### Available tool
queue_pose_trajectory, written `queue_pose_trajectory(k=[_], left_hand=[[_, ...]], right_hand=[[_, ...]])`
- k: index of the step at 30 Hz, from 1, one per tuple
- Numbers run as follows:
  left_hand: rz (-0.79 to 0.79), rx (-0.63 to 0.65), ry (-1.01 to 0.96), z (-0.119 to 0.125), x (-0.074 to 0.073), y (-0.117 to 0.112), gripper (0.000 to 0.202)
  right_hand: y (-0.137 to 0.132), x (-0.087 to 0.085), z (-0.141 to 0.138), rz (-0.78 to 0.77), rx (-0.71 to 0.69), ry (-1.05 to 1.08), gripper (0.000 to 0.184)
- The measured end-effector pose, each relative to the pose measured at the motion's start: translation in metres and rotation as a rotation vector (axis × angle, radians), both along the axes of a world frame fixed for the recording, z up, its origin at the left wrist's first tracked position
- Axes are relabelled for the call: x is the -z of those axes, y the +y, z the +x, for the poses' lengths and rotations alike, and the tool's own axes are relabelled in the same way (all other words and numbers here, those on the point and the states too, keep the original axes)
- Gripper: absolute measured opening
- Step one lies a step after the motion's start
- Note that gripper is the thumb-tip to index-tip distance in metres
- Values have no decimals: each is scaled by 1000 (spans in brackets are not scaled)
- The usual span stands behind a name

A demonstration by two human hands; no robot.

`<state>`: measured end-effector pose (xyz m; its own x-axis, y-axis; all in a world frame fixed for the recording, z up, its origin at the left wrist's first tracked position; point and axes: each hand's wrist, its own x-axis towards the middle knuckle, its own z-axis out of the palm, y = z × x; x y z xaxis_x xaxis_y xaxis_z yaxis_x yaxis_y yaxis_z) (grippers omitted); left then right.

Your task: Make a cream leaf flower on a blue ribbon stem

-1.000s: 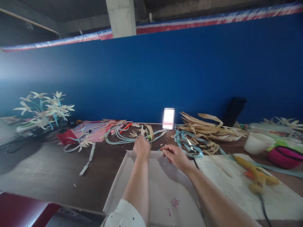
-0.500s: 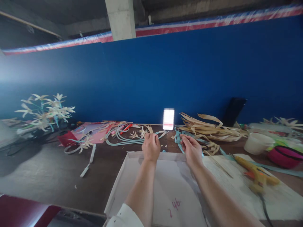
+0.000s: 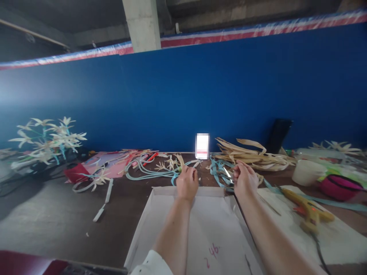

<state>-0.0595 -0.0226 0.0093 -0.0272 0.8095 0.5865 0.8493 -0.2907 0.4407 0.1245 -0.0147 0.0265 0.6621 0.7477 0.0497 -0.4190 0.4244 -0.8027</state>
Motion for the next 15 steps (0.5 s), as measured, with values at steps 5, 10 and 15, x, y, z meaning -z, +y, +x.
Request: queue_pose_trajectory(k=[5,10,15], left_hand=[[-17,-5,11,1,3,2,21],[0,-10,14,2,4,3,21],[22,-1,1,2,6,3,20]], right_hand=[[-6,-20,-3,87,-8,-21,23],[-11,-42,5,127,14,-15,21],[-9,-53,39,97,65,47,16]])
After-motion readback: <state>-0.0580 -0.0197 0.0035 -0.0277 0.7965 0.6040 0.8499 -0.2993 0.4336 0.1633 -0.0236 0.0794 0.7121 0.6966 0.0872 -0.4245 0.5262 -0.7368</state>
